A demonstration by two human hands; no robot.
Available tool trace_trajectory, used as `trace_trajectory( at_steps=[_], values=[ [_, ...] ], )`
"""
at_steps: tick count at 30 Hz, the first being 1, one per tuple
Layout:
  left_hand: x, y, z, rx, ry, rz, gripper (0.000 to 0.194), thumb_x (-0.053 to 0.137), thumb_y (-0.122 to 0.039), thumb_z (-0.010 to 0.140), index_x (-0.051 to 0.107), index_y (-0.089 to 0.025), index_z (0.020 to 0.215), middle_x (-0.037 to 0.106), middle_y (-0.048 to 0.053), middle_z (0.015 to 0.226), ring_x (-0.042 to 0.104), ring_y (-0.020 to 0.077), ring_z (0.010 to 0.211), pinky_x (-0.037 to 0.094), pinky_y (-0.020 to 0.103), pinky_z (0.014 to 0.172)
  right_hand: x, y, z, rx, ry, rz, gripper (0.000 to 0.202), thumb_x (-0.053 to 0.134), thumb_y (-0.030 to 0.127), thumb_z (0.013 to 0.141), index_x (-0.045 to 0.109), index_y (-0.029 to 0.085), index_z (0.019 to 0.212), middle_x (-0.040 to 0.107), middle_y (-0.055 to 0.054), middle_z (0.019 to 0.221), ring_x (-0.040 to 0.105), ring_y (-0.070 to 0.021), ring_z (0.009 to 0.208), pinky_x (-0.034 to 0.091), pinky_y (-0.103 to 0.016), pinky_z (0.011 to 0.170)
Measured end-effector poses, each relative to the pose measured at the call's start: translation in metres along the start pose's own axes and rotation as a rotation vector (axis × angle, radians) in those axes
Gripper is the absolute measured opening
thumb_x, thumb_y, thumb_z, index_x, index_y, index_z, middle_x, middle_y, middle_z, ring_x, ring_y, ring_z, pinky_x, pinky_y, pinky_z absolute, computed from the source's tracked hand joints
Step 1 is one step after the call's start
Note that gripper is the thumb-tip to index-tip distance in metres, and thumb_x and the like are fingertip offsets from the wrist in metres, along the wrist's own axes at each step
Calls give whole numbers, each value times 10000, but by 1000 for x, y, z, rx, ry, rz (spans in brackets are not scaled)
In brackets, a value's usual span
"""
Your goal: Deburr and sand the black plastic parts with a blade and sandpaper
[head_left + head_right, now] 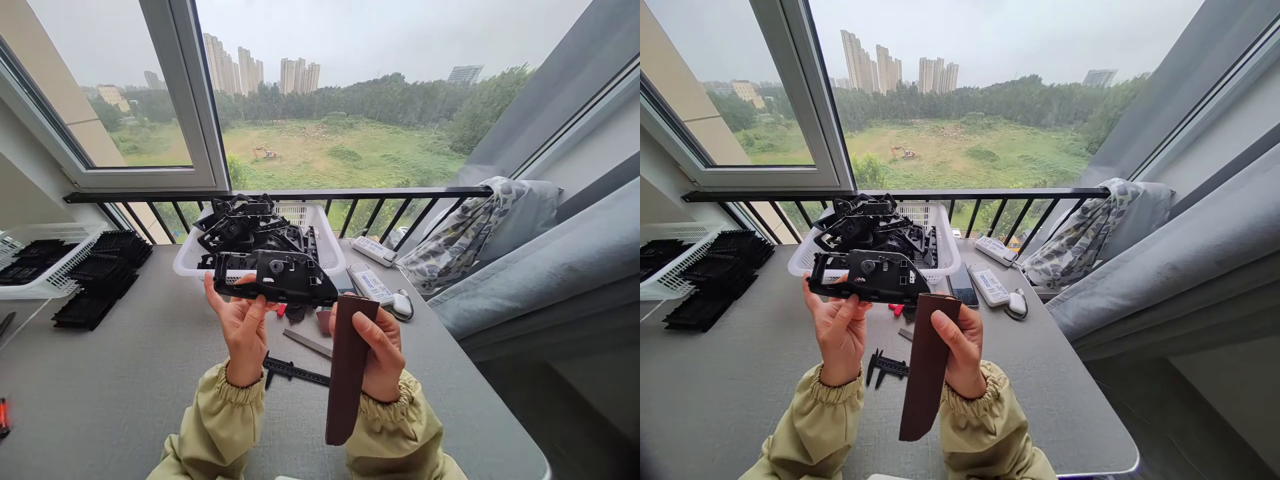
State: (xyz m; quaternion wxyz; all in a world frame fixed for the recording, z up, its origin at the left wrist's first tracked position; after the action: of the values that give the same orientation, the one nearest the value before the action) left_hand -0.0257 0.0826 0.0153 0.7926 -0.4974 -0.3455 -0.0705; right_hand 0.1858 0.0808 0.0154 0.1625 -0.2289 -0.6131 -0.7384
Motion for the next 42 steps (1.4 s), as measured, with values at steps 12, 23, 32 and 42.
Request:
trace_trajectory(
  at_steps=[12, 23, 32, 42],
  values=[
    [26, 35, -18, -410, 242, 42, 208, 837, -242, 644, 767, -209, 836, 766, 23, 822, 721, 204, 742, 635, 339, 690, 20, -6, -5, -2, 108, -112, 219, 753, 406, 713, 714, 192, 685, 615, -33, 664, 529, -151, 542, 432, -274, 459],
    [21, 28, -13, -356, 145, 13, 216, 883, -324, 552, 783, -225, 715, 766, 5, 735, 734, 219, 684, 645, 352, 686, 28, 0, -2, -39, 234, -280, 182, 702, 377, 801, 732, 199, 777, 647, -21, 723, 514, -132, 552, 398, -246, 458],
    [-3, 20, -15, 15, 243, 496, 245, 746, -446, 755, 781, -262, 914, 774, 35, 995, 716, 240, 988, 563, 392, 971, 51, 13, -4, -270, 364, -675, 196, 590, 243, 863, 646, 180, 687, 547, 9, 633, 487, -116, 557, 408, -245, 517],
    [27, -6, -21, 196, 319, 749, 283, 637, -506, 819, 750, -249, 860, 762, 85, 995, 683, 287, 1067, 546, 433, 980, 57, 21, -7, -405, 355, -773, 215, 553, 185, 879, 576, 187, 665, 530, 23, 617, 470, -110, 550, 397, -244, 529]
  ],
)
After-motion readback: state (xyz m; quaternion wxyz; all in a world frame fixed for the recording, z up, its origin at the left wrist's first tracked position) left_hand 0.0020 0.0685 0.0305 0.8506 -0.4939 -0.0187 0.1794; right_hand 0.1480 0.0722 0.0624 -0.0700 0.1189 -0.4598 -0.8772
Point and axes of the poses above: each hand's wrist, its own z-axis towards the middle knuckle, its own x-axis out of the palm, y = z × x, the point moved 10 cm from there along z, towards the middle knuckle
